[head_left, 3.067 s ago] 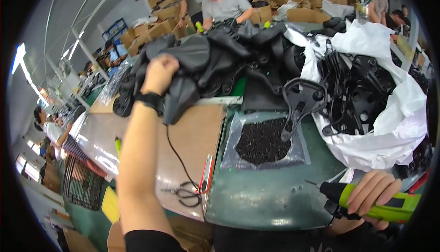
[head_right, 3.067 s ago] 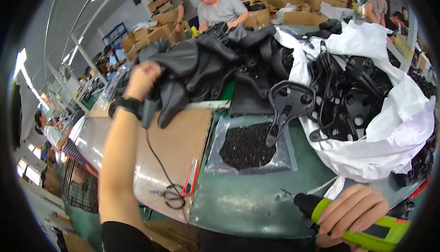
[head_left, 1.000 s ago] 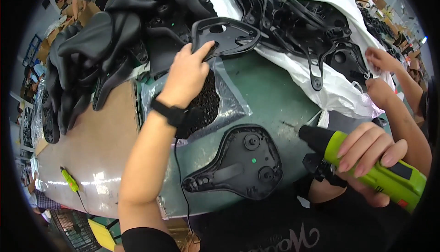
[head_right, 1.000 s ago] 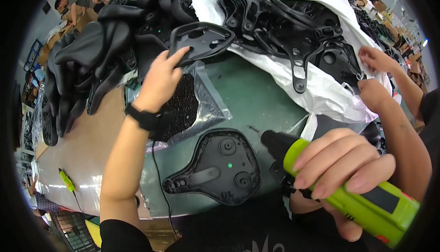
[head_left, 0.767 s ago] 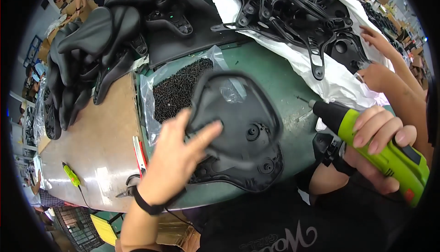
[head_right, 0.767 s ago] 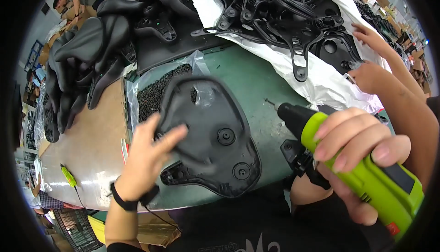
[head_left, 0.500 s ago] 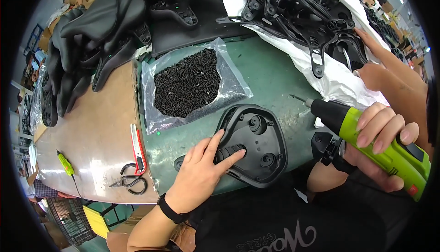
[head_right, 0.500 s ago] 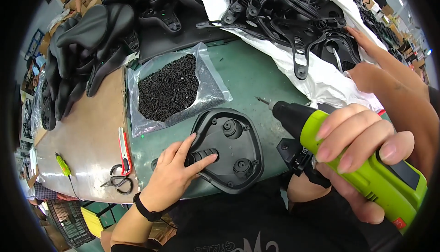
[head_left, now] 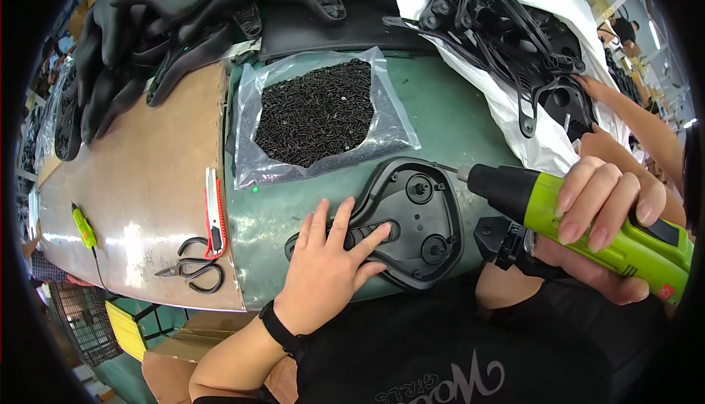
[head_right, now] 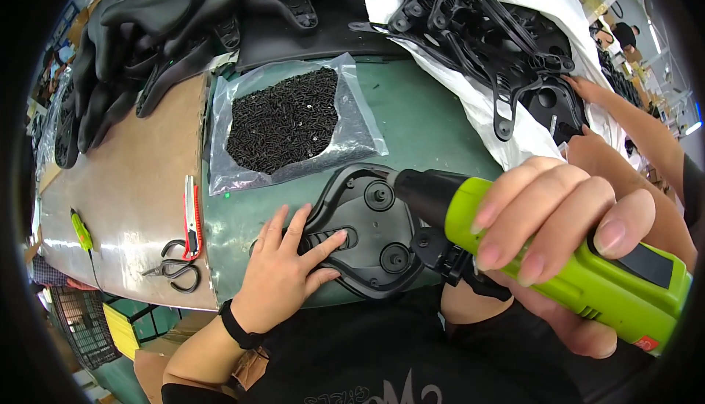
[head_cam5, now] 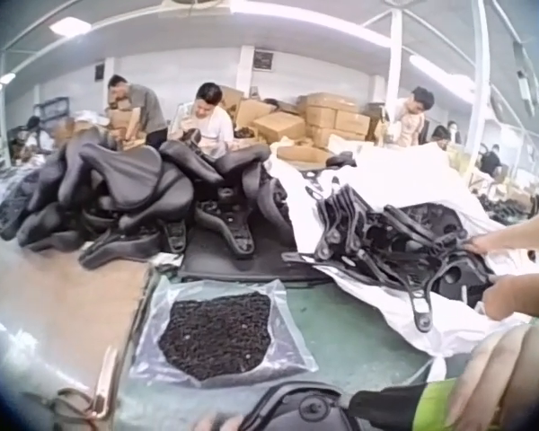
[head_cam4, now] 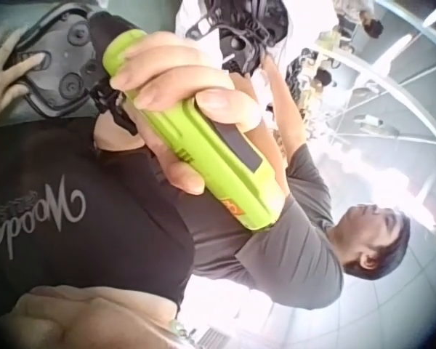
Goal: The person is assembling bicycle seats by attaching the plastic base to the saddle using a power screwdriver and screws.
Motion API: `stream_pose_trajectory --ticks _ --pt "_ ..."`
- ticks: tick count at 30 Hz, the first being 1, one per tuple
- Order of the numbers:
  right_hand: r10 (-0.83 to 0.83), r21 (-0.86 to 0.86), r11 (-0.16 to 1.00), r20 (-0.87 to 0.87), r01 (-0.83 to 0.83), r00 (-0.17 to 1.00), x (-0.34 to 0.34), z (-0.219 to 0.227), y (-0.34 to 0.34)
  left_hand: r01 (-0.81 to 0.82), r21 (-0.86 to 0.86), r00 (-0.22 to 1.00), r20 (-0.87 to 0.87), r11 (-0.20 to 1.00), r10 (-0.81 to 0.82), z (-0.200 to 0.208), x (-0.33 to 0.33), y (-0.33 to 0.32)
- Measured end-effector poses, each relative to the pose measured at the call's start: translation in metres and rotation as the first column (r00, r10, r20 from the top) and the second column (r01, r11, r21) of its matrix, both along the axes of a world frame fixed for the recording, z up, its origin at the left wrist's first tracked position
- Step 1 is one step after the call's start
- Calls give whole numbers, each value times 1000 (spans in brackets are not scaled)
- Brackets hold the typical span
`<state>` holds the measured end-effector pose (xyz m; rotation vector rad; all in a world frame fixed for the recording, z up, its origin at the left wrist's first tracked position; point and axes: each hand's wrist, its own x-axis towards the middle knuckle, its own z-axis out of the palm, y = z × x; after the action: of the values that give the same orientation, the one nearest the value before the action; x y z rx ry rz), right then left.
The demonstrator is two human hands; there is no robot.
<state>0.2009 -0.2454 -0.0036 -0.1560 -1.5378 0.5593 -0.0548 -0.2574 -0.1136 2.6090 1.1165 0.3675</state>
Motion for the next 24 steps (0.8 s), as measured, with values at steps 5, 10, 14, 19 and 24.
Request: stream_pose_trajectory --ticks 5,10,14,19,24 --pt "218 -34 976 104 -216 970 -33 12 29 14 -109 990 140 994 2 -11 -18 5" --pt "445 -158 892 138 -423 885 -77 7 49 -68 -380 890 395 922 228 -31 -46 4" --pt "578 -278 796 81 -538 812 -112 -14 51 -182 -528 816 390 830 427 -39 -71 -4" --pt "640 -386 729 90 -565 763 -136 -31 55 -170 -642 746 412 747 523 -45 -83 -8" --pt "679 -442 678 73 -587 730 -145 -33 56 63 -926 645 323 373 693 -35 -87 -2"
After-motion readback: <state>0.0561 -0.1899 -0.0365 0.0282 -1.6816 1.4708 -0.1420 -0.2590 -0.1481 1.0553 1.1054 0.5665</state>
